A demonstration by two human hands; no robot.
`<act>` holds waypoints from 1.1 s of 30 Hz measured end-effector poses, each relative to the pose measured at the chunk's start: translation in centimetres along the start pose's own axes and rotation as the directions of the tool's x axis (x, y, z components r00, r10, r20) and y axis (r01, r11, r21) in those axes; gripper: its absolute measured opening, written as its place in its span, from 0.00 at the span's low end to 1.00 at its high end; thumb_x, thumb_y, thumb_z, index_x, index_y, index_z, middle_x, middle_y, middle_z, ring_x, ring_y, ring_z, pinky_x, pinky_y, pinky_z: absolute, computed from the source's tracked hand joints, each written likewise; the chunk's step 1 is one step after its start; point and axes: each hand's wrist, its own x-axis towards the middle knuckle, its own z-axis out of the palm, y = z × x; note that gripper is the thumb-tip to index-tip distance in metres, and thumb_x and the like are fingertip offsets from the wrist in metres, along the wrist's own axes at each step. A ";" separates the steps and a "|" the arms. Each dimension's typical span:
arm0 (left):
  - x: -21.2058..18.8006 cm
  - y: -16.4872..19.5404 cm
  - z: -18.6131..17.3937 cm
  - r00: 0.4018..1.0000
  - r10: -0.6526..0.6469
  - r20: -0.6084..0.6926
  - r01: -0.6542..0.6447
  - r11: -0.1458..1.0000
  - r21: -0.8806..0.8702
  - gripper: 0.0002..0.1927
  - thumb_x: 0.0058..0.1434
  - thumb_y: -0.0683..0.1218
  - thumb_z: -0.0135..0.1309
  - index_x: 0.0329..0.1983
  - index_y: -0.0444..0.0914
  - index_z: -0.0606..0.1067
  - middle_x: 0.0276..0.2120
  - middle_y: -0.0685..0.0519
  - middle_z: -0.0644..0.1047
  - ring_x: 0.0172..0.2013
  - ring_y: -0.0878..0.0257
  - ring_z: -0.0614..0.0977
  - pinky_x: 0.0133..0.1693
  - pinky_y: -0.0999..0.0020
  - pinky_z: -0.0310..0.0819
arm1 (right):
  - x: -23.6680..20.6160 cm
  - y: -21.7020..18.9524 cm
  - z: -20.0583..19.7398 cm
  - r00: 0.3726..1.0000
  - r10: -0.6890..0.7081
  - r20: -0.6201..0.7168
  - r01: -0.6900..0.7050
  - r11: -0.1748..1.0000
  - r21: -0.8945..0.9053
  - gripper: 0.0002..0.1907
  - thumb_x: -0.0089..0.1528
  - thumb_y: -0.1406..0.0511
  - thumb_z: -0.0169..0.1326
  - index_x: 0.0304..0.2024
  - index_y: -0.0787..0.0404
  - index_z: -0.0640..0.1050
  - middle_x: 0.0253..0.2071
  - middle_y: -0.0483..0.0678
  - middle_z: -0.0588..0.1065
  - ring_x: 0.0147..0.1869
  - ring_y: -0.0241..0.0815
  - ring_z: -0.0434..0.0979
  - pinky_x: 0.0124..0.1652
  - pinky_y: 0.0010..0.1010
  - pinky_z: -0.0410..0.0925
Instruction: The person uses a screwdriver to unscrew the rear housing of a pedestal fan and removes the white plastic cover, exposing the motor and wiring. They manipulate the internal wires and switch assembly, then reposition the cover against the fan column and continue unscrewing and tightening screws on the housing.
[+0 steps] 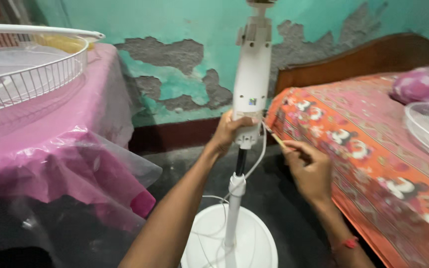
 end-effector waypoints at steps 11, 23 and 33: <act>-0.2 -3.6 0.2 0.958 0.279 -0.060 -0.273 0.958 0.092 0.25 0.58 0.51 0.60 0.53 0.31 0.74 0.38 0.47 0.82 0.33 0.62 0.83 0.36 0.66 0.80 | -0.9 8.3 0.1 0.997 0.048 -0.063 -0.040 0.991 0.126 0.15 0.63 0.68 0.55 0.51 0.64 0.84 0.29 0.43 0.78 0.33 0.27 0.73 0.36 0.21 0.65; -1.9 -6.7 0.6 0.929 0.349 -0.121 -0.335 0.934 0.122 0.26 0.63 0.57 0.63 0.54 0.35 0.73 0.40 0.53 0.80 0.37 0.64 0.81 0.39 0.65 0.78 | -12.0 18.1 -2.1 0.922 0.386 0.033 -0.387 0.921 0.050 0.15 0.66 0.57 0.56 0.47 0.62 0.78 0.26 0.36 0.65 0.25 0.27 0.61 0.25 0.22 0.57; -17.9 -13.8 0.4 0.742 0.551 -0.382 -0.093 0.649 0.755 0.14 0.72 0.49 0.57 0.50 0.35 0.68 0.37 0.52 0.67 0.38 0.65 0.70 0.43 0.68 0.70 | -25.4 20.4 -10.9 0.662 0.464 0.588 -0.343 0.886 -0.313 0.20 0.67 0.52 0.55 0.36 0.62 0.83 0.24 0.36 0.71 0.27 0.26 0.67 0.26 0.25 0.62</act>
